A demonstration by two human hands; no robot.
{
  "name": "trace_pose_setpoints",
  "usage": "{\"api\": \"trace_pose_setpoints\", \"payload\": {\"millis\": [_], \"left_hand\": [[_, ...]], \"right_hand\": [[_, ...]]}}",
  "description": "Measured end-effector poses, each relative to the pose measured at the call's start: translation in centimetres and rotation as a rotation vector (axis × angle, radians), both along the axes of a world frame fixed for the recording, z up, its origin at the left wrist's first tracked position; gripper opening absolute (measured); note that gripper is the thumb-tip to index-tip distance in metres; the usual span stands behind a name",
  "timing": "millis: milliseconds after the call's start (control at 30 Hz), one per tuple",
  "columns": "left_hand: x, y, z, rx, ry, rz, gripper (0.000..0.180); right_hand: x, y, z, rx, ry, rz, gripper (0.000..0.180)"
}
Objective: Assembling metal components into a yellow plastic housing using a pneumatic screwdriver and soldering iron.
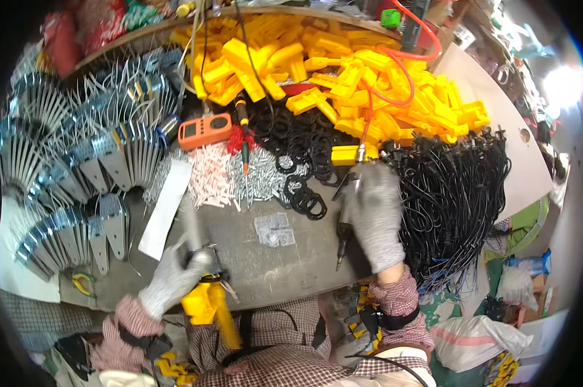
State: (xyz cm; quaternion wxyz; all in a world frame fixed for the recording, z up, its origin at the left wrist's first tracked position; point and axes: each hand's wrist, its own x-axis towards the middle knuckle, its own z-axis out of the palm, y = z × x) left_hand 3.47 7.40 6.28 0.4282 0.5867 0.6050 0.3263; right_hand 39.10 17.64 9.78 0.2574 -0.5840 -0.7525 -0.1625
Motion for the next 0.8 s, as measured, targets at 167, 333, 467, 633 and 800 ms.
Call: {"api": "trace_pose_setpoints", "payload": {"millis": [167, 333, 467, 633, 800], "left_hand": [[-3.2, -4.9, 1.9, -0.064, 0.517, -0.077, 0.045], [-2.1, 0.3, -0.8, 0.625, 0.631, -0.421, 0.061], [-0.7, -1.2, -3.3, 0.418, 0.596, -0.233, 0.058], [0.0, -1.7, -2.9, 0.479, 0.531, -0.163, 0.056], [0.0, -0.9, -3.0, 0.401, 0.441, -0.159, 0.057]], "right_hand": [[-5.5, 0.7, -3.5, -0.348, -0.182, 0.171, 0.037], [-6.0, 1.9, -4.9, -0.497, -0.228, 0.217, 0.034], [-6.6, 4.0, -4.2, -0.493, -0.318, 0.237, 0.031], [-6.0, 7.9, -1.9, -0.582, -0.218, 0.312, 0.032], [-6.7, 3.8, -2.7, -0.698, -0.125, 0.268, 0.046]]}}
